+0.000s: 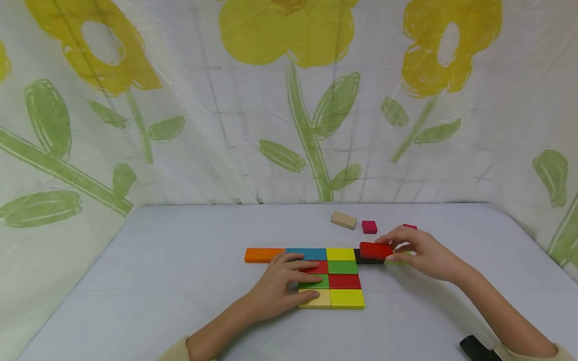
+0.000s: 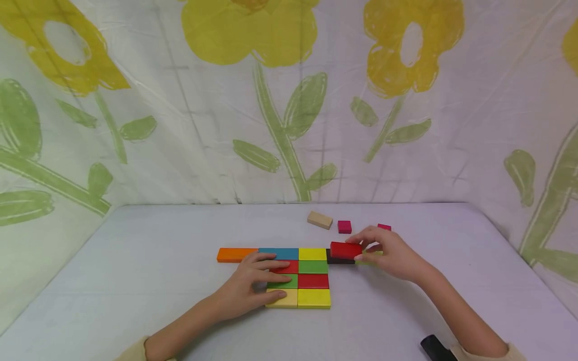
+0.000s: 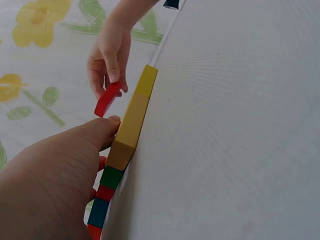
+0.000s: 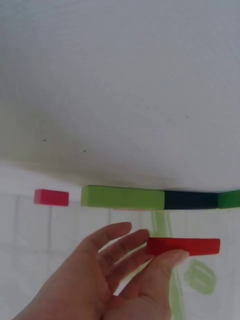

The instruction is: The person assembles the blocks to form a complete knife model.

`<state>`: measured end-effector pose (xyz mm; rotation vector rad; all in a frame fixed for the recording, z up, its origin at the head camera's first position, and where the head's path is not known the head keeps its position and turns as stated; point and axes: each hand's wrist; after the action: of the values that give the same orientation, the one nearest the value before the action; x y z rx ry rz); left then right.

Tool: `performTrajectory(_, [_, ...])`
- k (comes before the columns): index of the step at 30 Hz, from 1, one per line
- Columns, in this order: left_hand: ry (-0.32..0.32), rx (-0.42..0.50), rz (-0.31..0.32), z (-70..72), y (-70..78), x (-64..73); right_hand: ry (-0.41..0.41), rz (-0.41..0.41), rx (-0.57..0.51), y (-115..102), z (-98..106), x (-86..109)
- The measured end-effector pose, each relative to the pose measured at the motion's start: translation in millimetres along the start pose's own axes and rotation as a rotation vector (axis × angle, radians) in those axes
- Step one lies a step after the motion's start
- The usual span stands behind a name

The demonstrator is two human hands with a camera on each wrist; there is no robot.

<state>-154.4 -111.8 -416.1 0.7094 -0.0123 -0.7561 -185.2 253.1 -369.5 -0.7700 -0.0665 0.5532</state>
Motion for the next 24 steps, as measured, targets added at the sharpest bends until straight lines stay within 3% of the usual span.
performTrajectory(24, [0.016, 0.01, -0.009, -1.3, -0.7, 0.5, -0.071, 0.04, -0.085, 2.4, -9.1, 5.6])
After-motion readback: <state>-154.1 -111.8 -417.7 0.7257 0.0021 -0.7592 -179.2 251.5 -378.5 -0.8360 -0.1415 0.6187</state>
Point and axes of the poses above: each hand's wrist, its own x-axis away from the middle knuckle, its own z-axis out of the back of the hand, y = z × x, and after that the axes turned 1 degree about x, right-handed
